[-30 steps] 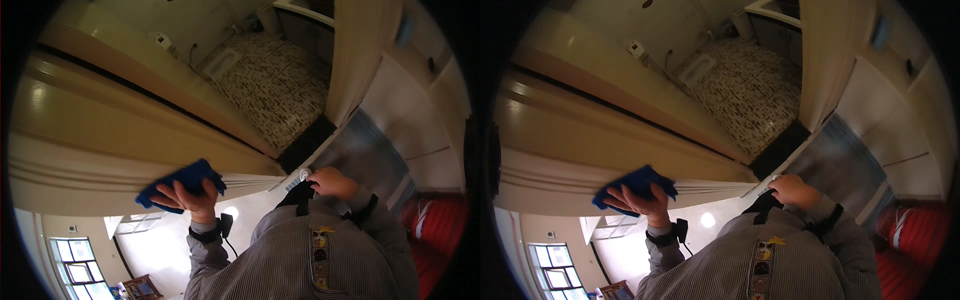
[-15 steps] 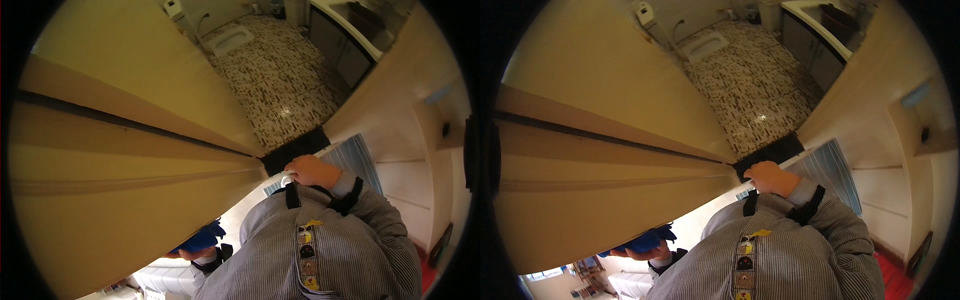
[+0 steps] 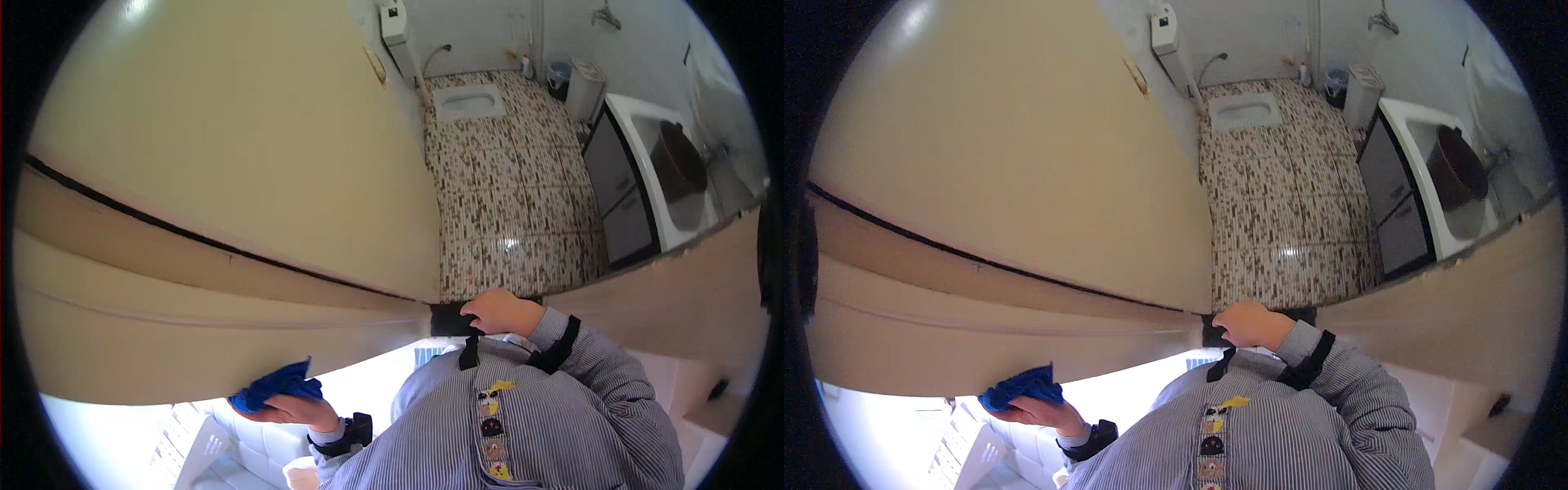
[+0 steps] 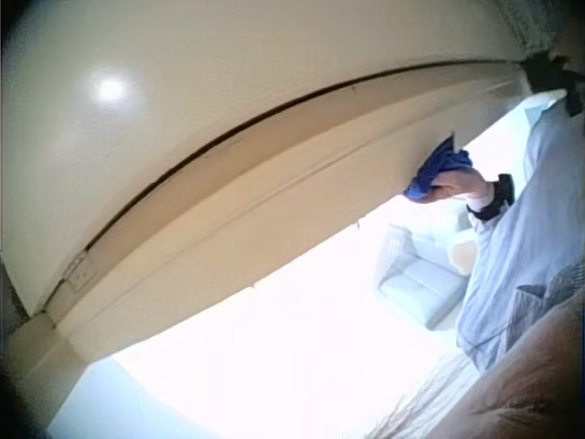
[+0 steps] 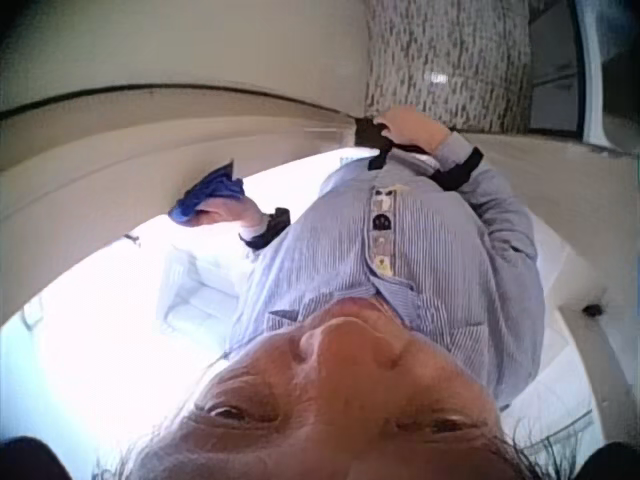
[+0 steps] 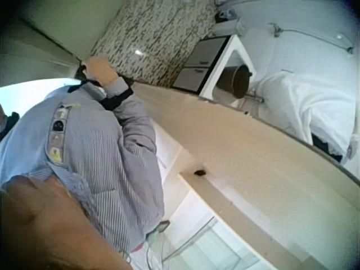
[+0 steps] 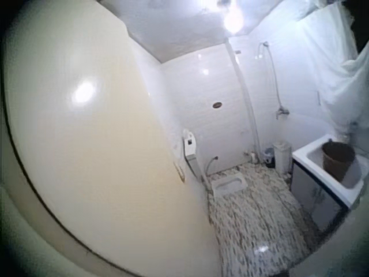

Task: Wiping a door frame, bathroom wall tiles, and the bathroom door using a cloth.

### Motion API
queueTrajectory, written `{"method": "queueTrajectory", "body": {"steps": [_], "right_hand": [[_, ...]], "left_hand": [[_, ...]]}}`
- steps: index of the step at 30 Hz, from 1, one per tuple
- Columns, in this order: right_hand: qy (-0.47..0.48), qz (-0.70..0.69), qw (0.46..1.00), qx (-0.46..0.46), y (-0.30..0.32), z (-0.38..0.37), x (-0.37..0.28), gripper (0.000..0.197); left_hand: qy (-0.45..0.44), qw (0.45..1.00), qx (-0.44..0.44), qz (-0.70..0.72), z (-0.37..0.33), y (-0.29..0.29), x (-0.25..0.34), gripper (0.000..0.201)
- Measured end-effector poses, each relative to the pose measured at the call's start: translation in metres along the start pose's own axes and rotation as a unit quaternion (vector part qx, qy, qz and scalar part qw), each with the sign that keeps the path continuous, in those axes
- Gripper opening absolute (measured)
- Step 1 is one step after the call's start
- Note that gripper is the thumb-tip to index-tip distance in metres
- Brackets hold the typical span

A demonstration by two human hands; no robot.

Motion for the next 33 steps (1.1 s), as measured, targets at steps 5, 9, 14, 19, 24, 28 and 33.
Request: {"method": "queueTrajectory", "body": {"steps": [5, 9, 14, 19, 24, 28, 33], "right_hand": [[-0.004, 0.006, 1.000, 0.023, 0.039, 0.031, 0.056, 0.034], [0.027, 0.010, 1.000, -0.003, 0.053, 0.026, 0.086, 0.035], [0.058, -0.033, 0.996, -0.060, 0.110, 0.001, 0.097, 0.034], [0.219, -0.113, 0.968, 0.048, 0.310, -0.064, 0.030, 0.029], [0.216, -0.291, 0.931, 0.040, 0.473, -0.129, -0.047, 0.031], [0.279, -0.329, 0.901, 0.039, 0.512, -0.171, -0.093, 0.030], [0.313, -0.272, 0.904, -0.100, 0.471, -0.221, -0.120, 0.026]], "left_hand": [[-0.032, 0.974, 0.114, -0.194, 0.007, 0.001, 0.016, 0.052], [-0.065, 0.946, 0.162, -0.273, 0.010, 0.008, 0.015, 0.052], [-0.085, 0.941, 0.198, -0.260, 0.013, 0.002, 0.002, 0.047], [-0.151, 0.844, 0.301, -0.417, 0.007, 0.031, 0.003, 0.041], [-0.119, 0.847, 0.325, -0.404, 0.021, 0.015, 0.010, 0.039], [-0.216, 0.653, 0.274, -0.672, 0.032, -0.007, 0.034, 0.052], [-0.026, 0.746, 0.345, -0.570, 0.055, 0.055, 0.013, 0.049]]}}
Point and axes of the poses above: each hand's wrist, its own z-axis away from the middle knuckle, its own y-axis out of the back of the hand, x = y × z, the point moved 8 cm from there along -z, towards the middle knuckle, and after that the axes turned 15 degrees about -z, right-handed, at the moved point
